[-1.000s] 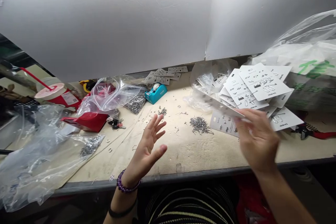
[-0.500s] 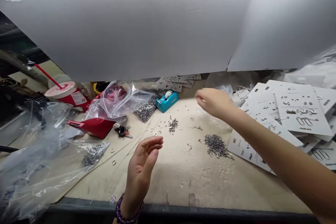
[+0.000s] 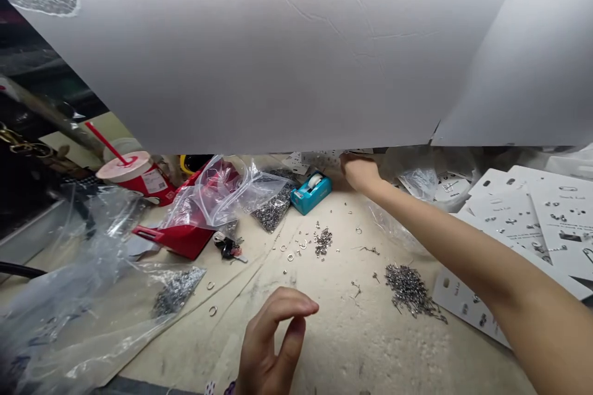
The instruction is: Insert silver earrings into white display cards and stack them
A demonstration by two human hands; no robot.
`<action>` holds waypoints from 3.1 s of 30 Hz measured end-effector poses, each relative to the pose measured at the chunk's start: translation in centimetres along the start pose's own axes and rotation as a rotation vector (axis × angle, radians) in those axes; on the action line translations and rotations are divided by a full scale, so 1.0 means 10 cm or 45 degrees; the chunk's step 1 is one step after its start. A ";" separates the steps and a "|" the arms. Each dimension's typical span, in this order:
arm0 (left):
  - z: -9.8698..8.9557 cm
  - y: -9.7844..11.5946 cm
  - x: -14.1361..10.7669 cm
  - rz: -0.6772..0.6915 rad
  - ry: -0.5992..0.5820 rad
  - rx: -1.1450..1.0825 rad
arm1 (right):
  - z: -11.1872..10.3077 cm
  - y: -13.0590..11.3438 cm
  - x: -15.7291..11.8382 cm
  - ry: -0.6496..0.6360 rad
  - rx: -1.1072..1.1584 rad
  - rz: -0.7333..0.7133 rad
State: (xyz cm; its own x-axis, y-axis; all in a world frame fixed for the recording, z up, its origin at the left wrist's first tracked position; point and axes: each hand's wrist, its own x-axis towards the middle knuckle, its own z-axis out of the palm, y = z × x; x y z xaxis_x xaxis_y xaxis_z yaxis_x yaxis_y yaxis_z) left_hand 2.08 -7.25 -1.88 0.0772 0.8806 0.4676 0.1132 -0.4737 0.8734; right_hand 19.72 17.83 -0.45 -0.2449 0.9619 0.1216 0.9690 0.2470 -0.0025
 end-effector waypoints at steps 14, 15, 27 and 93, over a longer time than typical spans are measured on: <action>0.27 0.09 -0.04 -0.588 -0.059 -0.268 | -0.53 0.14 -1.90 -0.026 1.539 0.410; 0.29 0.09 -0.04 -0.643 -0.044 -0.330 | -0.49 0.08 -2.06 -0.019 1.666 0.429; 0.46 0.15 -0.08 -0.725 -0.066 -0.641 | -0.23 -0.43 -2.82 -0.038 2.342 0.361; 0.24 0.19 -0.02 -0.507 -0.628 0.225 | -0.30 -0.45 -3.17 0.738 1.405 0.349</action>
State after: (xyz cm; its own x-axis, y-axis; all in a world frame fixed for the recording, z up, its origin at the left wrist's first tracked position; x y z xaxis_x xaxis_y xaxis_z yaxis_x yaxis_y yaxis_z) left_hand 4.70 -8.41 -0.63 0.4363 0.8989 -0.0409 0.3849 -0.1453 0.9115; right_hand 23.27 -14.12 -1.37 0.2782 0.8736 0.3992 0.3764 0.2832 -0.8821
